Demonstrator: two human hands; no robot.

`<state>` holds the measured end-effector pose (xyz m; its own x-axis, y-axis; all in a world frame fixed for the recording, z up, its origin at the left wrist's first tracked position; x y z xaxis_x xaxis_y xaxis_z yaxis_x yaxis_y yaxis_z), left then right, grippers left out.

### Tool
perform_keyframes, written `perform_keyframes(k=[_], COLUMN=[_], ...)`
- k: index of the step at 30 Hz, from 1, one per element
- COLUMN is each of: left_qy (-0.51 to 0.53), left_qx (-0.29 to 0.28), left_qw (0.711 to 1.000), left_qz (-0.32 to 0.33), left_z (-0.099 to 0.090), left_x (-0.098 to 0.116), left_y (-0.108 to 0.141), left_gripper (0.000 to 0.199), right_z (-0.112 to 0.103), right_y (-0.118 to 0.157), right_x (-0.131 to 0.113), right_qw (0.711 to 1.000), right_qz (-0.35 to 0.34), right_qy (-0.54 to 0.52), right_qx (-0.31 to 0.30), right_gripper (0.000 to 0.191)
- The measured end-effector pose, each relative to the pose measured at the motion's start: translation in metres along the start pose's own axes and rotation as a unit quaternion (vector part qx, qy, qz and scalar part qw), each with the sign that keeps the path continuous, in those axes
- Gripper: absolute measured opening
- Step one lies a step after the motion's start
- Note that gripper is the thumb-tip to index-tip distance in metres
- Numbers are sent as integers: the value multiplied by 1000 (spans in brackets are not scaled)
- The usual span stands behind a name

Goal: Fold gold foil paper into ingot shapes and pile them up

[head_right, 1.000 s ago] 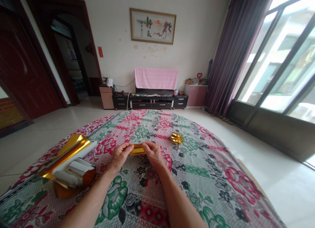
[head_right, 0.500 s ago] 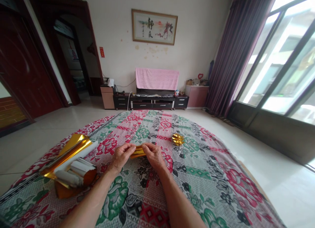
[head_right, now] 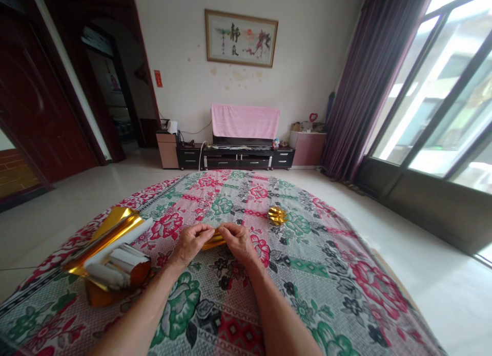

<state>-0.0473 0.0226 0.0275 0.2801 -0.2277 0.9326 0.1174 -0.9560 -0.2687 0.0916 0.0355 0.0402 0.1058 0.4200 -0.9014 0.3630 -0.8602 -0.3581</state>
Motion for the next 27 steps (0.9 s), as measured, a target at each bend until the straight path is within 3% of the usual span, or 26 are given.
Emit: perform_keyframes(k=[9,17,27], left_qy=[66,159,207], left_qx=[19,64,79], left_qw=[997,984,973], left_qz=[-18,-48,-69], left_z=[-1,-7,-4], left_x=[-9,-15,-18], left_y=[-1,-2,-4], left_gripper=[24,29,29], right_z=[9,3,2], right_y=[-1,-2,-2], right_x=[12,18,16], right_qw=[996,992,998], right_qz=[40,87,58], right_qy=[-71,-86,-33], right_qx=[-26,11,8], right_gripper=[24,28,31])
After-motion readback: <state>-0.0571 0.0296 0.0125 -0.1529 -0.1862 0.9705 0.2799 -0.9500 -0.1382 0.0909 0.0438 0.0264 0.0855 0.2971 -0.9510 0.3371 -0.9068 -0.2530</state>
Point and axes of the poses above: each hand's wrist, its own y-axis away from the middle knuckle, its own z-axis out of the palm, x = y × z, the point moved 8 cm from there along -y, towards the middle knuckle
